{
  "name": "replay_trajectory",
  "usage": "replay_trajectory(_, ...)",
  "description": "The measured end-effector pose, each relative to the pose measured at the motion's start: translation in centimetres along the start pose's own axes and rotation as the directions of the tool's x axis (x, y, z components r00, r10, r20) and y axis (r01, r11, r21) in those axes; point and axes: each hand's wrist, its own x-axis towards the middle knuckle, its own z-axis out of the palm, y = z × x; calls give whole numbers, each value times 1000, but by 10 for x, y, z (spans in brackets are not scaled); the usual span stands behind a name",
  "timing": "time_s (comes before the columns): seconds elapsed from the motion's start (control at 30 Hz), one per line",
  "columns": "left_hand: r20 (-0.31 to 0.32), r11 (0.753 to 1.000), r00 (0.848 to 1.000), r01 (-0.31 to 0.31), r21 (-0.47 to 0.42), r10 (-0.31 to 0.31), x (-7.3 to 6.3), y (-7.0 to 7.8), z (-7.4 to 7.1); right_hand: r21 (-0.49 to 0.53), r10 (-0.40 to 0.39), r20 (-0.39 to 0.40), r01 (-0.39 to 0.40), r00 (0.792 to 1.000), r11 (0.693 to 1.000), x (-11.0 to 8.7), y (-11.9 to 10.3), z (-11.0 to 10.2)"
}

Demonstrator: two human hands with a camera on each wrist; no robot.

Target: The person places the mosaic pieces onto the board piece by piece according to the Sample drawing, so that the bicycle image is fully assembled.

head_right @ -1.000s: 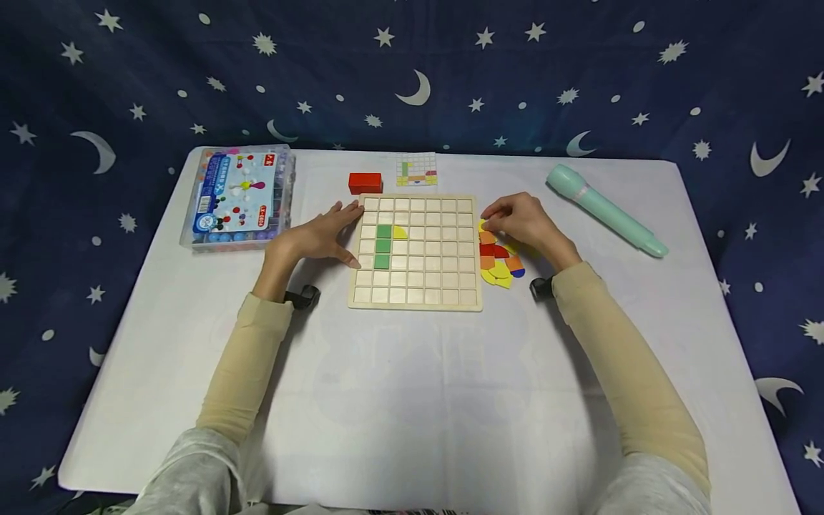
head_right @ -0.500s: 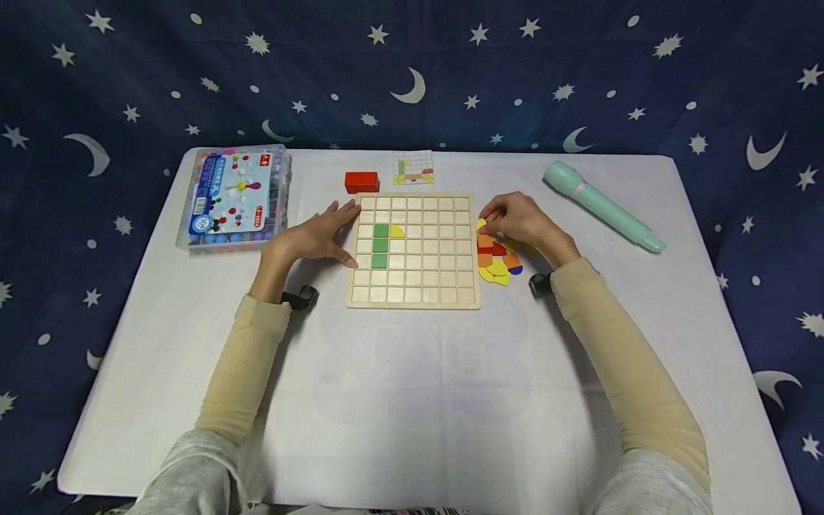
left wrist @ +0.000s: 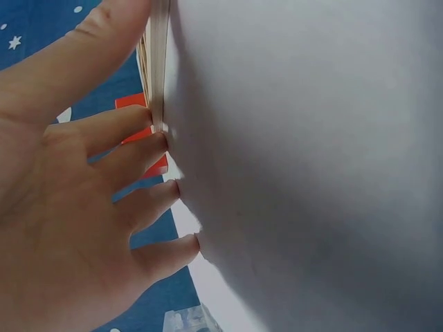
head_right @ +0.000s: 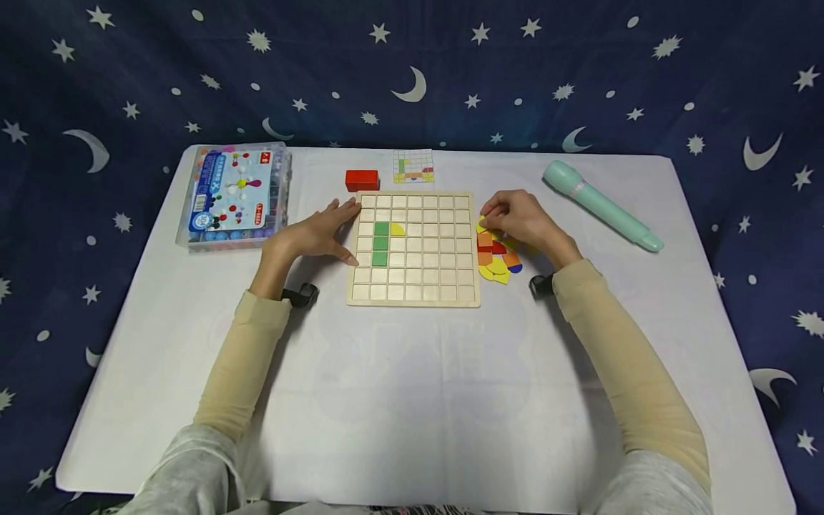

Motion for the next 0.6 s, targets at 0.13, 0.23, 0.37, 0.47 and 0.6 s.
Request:
replay_trajectory(0.13, 3, 1000, 1000, 9, 2, -9, 0, 1, -1, -4, -28, -30, 28, 999, 1000, -4, -2, -1)
replay_trajectory(0.23, 7, 1000, 1000, 21, 6, -21, 0, 1, -1, 17, -33, -23, 34, 999, 999, -6, -5, -1)
replay_trajectory(0.37, 8, 1000, 1000, 28, 3, -28, 1, 2, -2, 46, -29, 17, 28, 999, 999, -10, -11, 2)
replay_trajectory(0.47, 9, 1000, 1000, 30, -1, -30, 0, 3, -3, 58, -18, 40, 16, 999, 998, -12, -16, 7)
replay_trajectory(0.6, 10, 1000, 1000, 26, 0, -26, -1, 4, -3, 72, -13, 54, 9, 998, 997, -13, -23, 14)
